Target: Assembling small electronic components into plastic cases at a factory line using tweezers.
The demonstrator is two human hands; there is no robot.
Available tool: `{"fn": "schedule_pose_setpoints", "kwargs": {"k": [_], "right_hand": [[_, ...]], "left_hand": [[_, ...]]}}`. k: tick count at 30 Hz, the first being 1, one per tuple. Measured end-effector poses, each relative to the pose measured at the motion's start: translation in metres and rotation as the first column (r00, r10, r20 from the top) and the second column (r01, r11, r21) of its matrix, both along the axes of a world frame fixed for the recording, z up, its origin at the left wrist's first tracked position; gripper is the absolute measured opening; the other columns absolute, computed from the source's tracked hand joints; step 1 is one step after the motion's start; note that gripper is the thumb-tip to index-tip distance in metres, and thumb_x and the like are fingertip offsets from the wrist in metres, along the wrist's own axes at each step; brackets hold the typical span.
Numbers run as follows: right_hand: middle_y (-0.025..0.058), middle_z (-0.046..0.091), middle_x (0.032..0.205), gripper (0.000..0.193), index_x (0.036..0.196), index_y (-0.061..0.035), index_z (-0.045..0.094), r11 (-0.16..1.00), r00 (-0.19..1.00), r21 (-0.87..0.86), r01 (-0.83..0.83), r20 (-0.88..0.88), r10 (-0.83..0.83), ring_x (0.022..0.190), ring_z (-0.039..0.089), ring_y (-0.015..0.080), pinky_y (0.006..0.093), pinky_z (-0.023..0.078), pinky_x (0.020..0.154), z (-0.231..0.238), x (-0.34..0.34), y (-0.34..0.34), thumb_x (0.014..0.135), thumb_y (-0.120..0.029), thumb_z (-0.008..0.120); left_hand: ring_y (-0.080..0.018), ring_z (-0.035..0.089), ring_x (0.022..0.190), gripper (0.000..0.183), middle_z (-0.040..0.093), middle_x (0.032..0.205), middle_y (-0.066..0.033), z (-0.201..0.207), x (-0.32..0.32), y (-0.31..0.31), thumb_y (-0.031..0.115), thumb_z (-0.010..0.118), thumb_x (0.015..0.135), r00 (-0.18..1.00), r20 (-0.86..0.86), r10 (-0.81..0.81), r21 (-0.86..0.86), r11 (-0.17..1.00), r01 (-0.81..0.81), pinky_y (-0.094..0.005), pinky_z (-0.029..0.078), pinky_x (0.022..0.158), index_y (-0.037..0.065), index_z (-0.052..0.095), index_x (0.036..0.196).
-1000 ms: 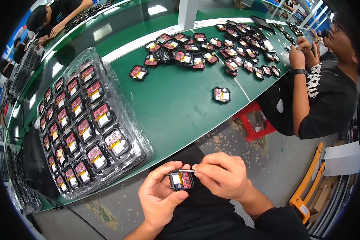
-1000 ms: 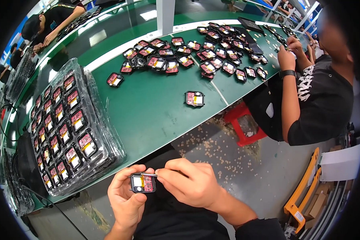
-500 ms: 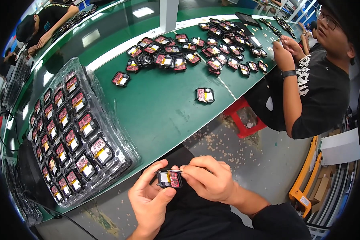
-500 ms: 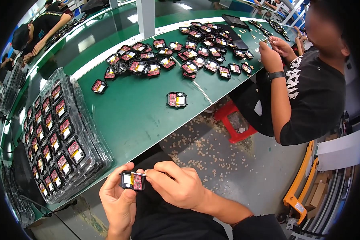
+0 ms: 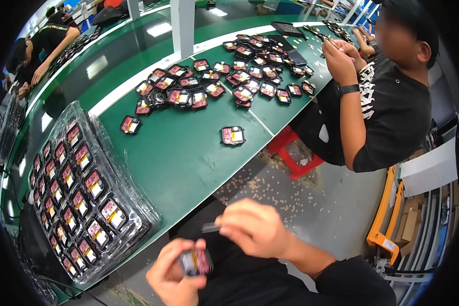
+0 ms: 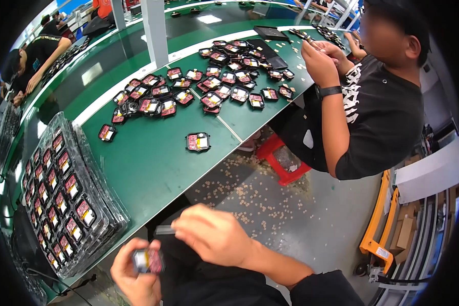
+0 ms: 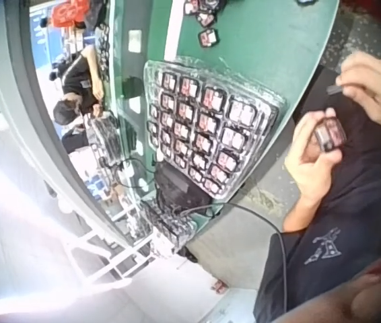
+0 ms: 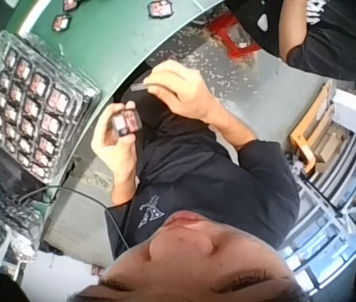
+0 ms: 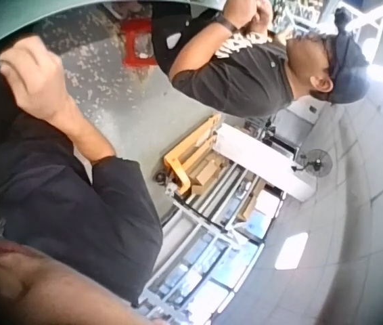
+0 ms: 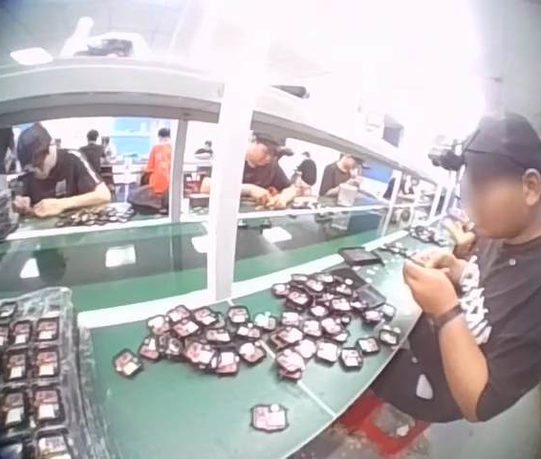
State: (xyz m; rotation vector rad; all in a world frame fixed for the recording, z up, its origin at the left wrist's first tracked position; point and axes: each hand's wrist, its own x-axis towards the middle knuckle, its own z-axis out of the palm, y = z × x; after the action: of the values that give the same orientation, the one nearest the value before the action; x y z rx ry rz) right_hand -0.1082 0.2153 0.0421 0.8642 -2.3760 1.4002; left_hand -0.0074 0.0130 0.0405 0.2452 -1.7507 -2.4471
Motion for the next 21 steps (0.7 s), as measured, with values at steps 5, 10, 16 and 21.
{"fn": "schedule_pose_setpoints", "kwargs": {"k": [5, 10, 16, 21], "right_hand": [[0.018, 0.06, 0.111, 0.023, 0.112, -0.0023, 0.066, 0.877, 0.897, 0.191, 0.441, -0.085, -0.433, 0.075, 0.069, 0.0381, 0.0453, 0.057, 0.064, -0.008, -0.057, 0.006, 0.092, -0.012, 0.073], [0.0111, 0.066, 0.118, 0.033, 0.118, -0.0124, 0.07, 0.754, 0.84, 0.375, 0.54, -0.176, -0.514, 0.075, 0.072, 0.0369, 0.047, 0.058, 0.065, -0.012, -0.09, 0.014, 0.091, -0.029, 0.077], [0.0065, 0.068, 0.114, 0.028, 0.107, -0.0147, 0.073, 0.804, 0.88, 0.359, 0.474, -0.175, -0.441, 0.069, 0.071, 0.034, 0.0452, 0.057, 0.062, -0.011, -0.09, -0.035, 0.086, -0.031, 0.081], [0.0022, 0.068, 0.113, 0.028, 0.107, -0.0153, 0.073, 0.809, 0.868, 0.314, 0.497, -0.196, -0.457, 0.065, 0.07, 0.0316, 0.043, 0.056, 0.06, -0.013, -0.086, -0.045, 0.086, -0.032, 0.081]], "left_hand": [[-0.0383, 0.072, 0.099, 0.056, 0.065, 0.121, -0.0205, 0.059, 0.006, -0.021, 0.028, 0.091, 0.079, 0.925, -0.381, -0.003, -0.208, 0.975, -0.083, -0.0473, 0.061, 0.087, 0.005, 0.068, 0.124], [-0.0319, 0.07, 0.112, 0.069, 0.063, 0.129, -0.0222, 0.077, -0.048, -0.094, 0.027, 0.1, 0.066, 0.772, -0.573, -0.274, -0.633, 0.747, -0.205, -0.04, 0.056, 0.099, 0.001, 0.063, 0.118], [-0.0147, 0.063, 0.109, 0.034, 0.062, 0.123, -0.0107, 0.113, -0.134, -0.161, -0.007, 0.073, 0.088, 0.92, -0.369, 0.135, -0.648, 0.672, -0.359, -0.0274, 0.053, 0.092, 0.0, 0.06, 0.119], [-0.0147, 0.063, 0.086, 0.028, 0.061, 0.097, -0.007, 0.092, -0.191, -0.226, 0.005, 0.082, 0.082, 0.93, -0.362, 0.065, -0.92, 0.137, -0.367, -0.0297, 0.052, 0.076, 0.0, 0.062, 0.1]]}}
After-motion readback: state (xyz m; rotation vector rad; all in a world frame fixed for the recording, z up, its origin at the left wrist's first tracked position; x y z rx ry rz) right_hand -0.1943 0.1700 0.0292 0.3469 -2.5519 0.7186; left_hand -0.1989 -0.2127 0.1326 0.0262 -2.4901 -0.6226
